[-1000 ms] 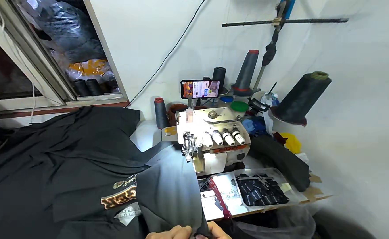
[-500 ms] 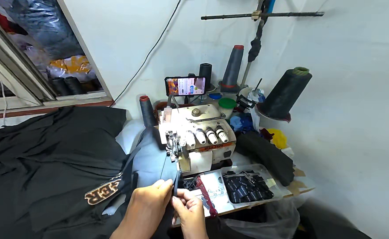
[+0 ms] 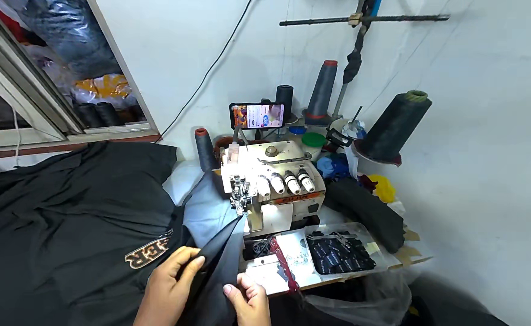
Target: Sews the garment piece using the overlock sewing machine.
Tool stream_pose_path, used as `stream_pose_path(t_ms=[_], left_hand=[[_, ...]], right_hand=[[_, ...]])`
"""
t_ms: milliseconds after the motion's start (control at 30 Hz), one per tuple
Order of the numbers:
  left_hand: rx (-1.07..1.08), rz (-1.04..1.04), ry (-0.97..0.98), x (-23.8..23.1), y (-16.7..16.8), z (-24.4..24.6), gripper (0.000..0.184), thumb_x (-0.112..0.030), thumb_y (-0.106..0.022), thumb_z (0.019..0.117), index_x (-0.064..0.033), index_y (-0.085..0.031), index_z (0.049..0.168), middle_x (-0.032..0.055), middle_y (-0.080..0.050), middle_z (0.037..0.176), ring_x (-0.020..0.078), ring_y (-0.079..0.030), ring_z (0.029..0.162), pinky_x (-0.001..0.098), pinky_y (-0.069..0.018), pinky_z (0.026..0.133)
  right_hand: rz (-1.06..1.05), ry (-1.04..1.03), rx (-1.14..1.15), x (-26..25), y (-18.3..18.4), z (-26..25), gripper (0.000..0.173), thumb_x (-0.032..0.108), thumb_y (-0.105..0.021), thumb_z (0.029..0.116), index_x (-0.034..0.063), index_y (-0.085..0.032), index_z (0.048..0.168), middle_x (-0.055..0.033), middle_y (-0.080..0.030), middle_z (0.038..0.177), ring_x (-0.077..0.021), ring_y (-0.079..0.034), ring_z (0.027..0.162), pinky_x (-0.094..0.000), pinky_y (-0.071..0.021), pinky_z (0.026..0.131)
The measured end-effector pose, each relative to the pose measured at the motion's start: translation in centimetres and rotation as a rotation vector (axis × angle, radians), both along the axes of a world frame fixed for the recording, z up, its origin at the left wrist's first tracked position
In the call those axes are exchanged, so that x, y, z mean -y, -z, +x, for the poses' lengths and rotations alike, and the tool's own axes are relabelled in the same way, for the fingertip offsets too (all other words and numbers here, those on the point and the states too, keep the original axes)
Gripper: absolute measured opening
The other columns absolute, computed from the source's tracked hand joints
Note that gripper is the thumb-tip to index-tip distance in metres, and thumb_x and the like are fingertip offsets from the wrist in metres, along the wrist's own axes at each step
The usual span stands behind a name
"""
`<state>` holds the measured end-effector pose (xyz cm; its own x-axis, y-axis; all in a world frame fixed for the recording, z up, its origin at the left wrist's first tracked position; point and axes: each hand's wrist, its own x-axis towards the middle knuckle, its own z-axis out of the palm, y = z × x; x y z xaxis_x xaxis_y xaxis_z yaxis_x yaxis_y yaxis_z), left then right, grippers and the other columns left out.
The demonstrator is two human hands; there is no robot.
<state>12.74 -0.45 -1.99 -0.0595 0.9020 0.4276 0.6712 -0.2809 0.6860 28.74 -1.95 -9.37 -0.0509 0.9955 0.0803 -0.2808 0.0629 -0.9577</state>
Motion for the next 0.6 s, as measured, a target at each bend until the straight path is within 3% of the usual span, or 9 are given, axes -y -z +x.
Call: stream_pose_path(t_ms=[100, 167, 233, 300, 433, 600], left_hand=[[0.089, 0.006, 0.006, -1.0, -0.6, 0.1, 0.022, -0.022, -0.049, 0.0997, -0.0145, -0.069, 0.094, -0.0103, -0.065, 0.079, -0.0050, -0.060, 0.073, 0.0151, -0.0488, 0.068], [-0.073, 0.080, 0.022, -0.7, -1.0, 0.7, 0.024, -0.025, -0.052, 0.1001, -0.0140, -0.073, 0.095, -0.0083, -0.069, 0.082, -0.0022, -0.064, 0.074, 0.0186, -0.0529, 0.069], [-0.329, 0.188, 0.101, 0.3, -1.4, 1.5, 0.027, -0.026, -0.056, 0.0998, -0.0087, -0.077, 0.095, 0.0018, -0.073, 0.083, 0.0122, -0.071, 0.072, 0.0322, -0.0590, 0.064], [-0.530, 0.218, 0.148, 1.5, -1.5, 2.7, 0.022, -0.020, -0.059, 0.0968, -0.0066, -0.076, 0.093, 0.0068, -0.070, 0.077, 0.0212, -0.070, 0.063, 0.0389, -0.0566, 0.052], [-0.682, 0.226, 0.131, 2.9, -0.6, 4.4, 0.018, -0.015, -0.059, 0.0927, -0.0078, -0.075, 0.087, 0.0048, -0.064, 0.068, 0.0187, -0.063, 0.050, 0.0326, -0.0470, 0.040], [-0.643, 0.221, 0.078, 1.6, -0.7, 5.5, 0.021, -0.017, -0.057, 0.0931, -0.0073, -0.074, 0.085, 0.0050, -0.066, 0.068, 0.0187, -0.066, 0.054, 0.0336, -0.0494, 0.043]], right_hand=[[-0.032, -0.010, -0.002, 0.3, 0.0, 0.2, 0.009, -0.001, -0.061, 0.0945, -0.0051, -0.068, 0.100, -0.0046, -0.070, 0.083, -0.0021, -0.066, 0.073, -0.0191, -0.0558, 0.071], [-0.050, -0.012, 0.003, 0.8, -0.1, 0.5, 0.013, -0.002, -0.060, 0.0945, -0.0067, -0.068, 0.104, -0.0067, -0.072, 0.088, -0.0031, -0.068, 0.078, -0.0202, -0.0576, 0.076], [-0.045, 0.011, 0.032, 1.4, -0.4, 1.1, 0.014, -0.003, -0.060, 0.0939, -0.0076, -0.069, 0.104, -0.0069, -0.073, 0.088, -0.0019, -0.069, 0.079, -0.0196, -0.0573, 0.077], [-0.031, 0.039, 0.064, 1.9, -0.7, 1.9, 0.015, -0.003, -0.059, 0.0935, -0.0078, -0.069, 0.104, -0.0062, -0.073, 0.087, -0.0009, -0.068, 0.078, -0.0190, -0.0567, 0.076], [-0.012, 0.060, 0.084, 2.4, -1.1, 3.3, 0.015, -0.004, -0.058, 0.0934, -0.0073, -0.070, 0.102, -0.0051, -0.072, 0.085, 0.0002, -0.067, 0.077, -0.0176, -0.0559, 0.074], [-0.006, 0.106, 0.077, 1.4, -1.6, 3.3, 0.014, -0.004, -0.060, 0.0939, -0.0068, -0.072, 0.100, -0.0060, -0.074, 0.086, -0.0002, -0.068, 0.077, -0.0178, -0.0571, 0.075]])
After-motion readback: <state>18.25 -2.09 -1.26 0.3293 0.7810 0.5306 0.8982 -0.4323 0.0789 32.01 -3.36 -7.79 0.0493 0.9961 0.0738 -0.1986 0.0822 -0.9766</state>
